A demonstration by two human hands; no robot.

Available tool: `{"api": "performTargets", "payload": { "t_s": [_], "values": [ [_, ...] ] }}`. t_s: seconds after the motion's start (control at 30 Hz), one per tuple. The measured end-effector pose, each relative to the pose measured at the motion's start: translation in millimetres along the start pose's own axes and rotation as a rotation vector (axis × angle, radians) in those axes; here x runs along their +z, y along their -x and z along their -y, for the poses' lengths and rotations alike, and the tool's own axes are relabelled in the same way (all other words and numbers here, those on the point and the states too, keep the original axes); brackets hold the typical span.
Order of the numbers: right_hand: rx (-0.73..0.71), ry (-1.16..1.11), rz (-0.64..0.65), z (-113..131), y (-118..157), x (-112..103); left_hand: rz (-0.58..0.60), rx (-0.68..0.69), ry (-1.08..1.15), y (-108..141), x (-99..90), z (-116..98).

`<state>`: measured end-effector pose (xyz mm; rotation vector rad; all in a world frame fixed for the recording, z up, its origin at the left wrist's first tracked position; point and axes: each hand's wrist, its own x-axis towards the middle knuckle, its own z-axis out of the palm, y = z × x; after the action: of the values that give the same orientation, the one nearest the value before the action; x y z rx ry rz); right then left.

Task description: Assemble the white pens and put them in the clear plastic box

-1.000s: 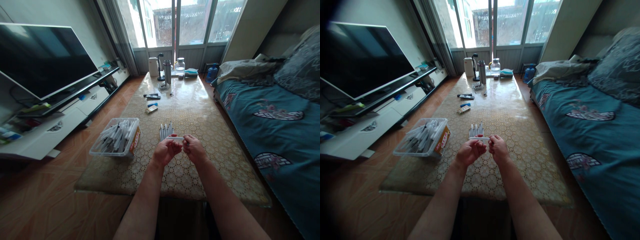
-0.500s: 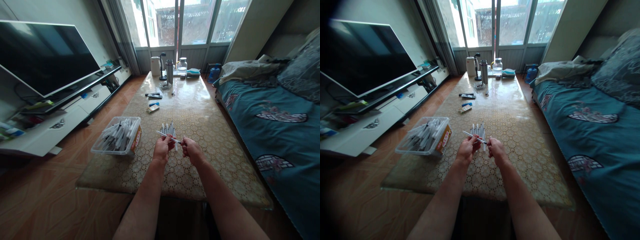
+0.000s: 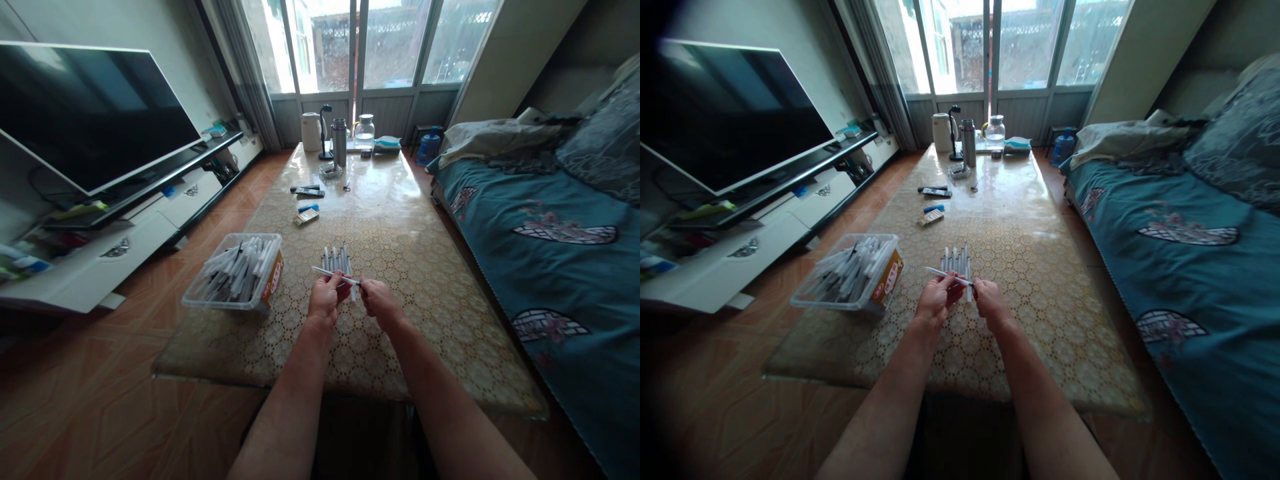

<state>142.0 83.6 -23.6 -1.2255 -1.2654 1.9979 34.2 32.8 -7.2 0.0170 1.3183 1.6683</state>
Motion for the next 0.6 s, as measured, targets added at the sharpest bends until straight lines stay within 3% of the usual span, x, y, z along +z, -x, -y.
{"api": "performTargets", "payload": {
  "t_s": [0.17,0.4,0.6],
  "values": [
    [-0.026,-0.04,0.065,7.0,7.3,3.8,-0.019,0.007,0.032,2.6,0.5,-2.8],
    [0.0,-0.037,-0.014,10.7,8.5,4.5,-0.009,0.003,0.04,4.5,1.1,-4.3],
    [-0.026,-0.038,0.024,10.0,7.0,6.3,-0.017,0.014,0.039,3.4,0.3,-6.5]
  ]
}}
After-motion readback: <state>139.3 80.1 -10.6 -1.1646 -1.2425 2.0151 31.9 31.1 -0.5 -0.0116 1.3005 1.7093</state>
